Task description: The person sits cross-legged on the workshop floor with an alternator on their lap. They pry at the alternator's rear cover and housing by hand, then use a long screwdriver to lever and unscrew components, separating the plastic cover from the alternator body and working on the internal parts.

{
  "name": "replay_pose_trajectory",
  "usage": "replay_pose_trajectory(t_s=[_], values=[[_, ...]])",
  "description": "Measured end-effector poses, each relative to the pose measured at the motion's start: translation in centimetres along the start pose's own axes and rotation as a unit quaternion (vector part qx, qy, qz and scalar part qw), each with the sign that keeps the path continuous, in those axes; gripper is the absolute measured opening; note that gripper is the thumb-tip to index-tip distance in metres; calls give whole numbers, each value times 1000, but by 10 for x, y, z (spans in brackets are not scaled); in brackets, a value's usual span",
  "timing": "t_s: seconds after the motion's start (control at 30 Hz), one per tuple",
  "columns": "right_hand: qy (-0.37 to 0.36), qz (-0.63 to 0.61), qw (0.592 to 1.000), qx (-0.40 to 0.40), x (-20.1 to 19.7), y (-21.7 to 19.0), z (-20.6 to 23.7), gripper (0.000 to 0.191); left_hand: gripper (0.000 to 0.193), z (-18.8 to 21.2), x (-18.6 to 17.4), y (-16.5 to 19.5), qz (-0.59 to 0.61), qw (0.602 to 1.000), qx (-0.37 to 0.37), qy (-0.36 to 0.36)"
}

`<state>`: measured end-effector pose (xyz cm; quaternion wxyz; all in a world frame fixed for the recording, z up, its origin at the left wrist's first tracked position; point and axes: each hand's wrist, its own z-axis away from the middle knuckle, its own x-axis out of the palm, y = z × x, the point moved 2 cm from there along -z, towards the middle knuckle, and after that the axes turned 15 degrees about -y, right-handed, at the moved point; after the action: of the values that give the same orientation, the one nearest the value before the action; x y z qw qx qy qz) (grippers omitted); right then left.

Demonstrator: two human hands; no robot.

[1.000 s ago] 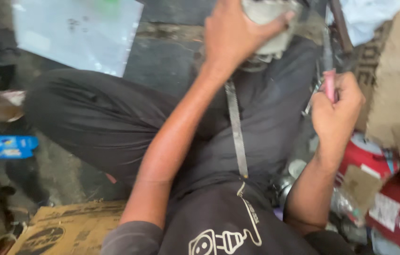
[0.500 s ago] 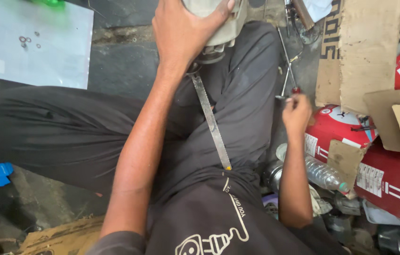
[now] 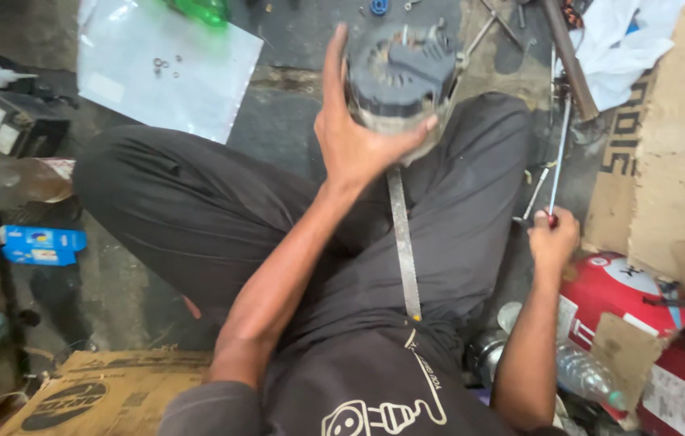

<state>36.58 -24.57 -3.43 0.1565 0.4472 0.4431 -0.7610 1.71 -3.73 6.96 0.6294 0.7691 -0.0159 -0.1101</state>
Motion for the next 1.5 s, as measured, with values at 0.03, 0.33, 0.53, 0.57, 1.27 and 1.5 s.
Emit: replay_pose_trajectory(t_s=[0.03,0.33,0.53,0.57,1.27,1.5], values=[[-2,-47,998,37,3,3,5,19,122,5,-3,4,-13,1000,-6,2],[-74,-208,972,83,-2,-23,29,26,103,-9,0,10,-220,972,-82,-25],[-140,-371,914,81,-45,-79,46,36,96,-17,-6,-17,-151,979,-129,-43],[-155,-366,916,60,-52,-87,50,36,96,-19,-8,-20,-139,982,-122,-34],[-239,-446,857,-99,17,-222,35,40,87,7,-17,-7,-74,990,-96,-67],[-222,-430,871,-84,9,-200,39,42,93,12,-14,-5,-46,991,-20,-125]])
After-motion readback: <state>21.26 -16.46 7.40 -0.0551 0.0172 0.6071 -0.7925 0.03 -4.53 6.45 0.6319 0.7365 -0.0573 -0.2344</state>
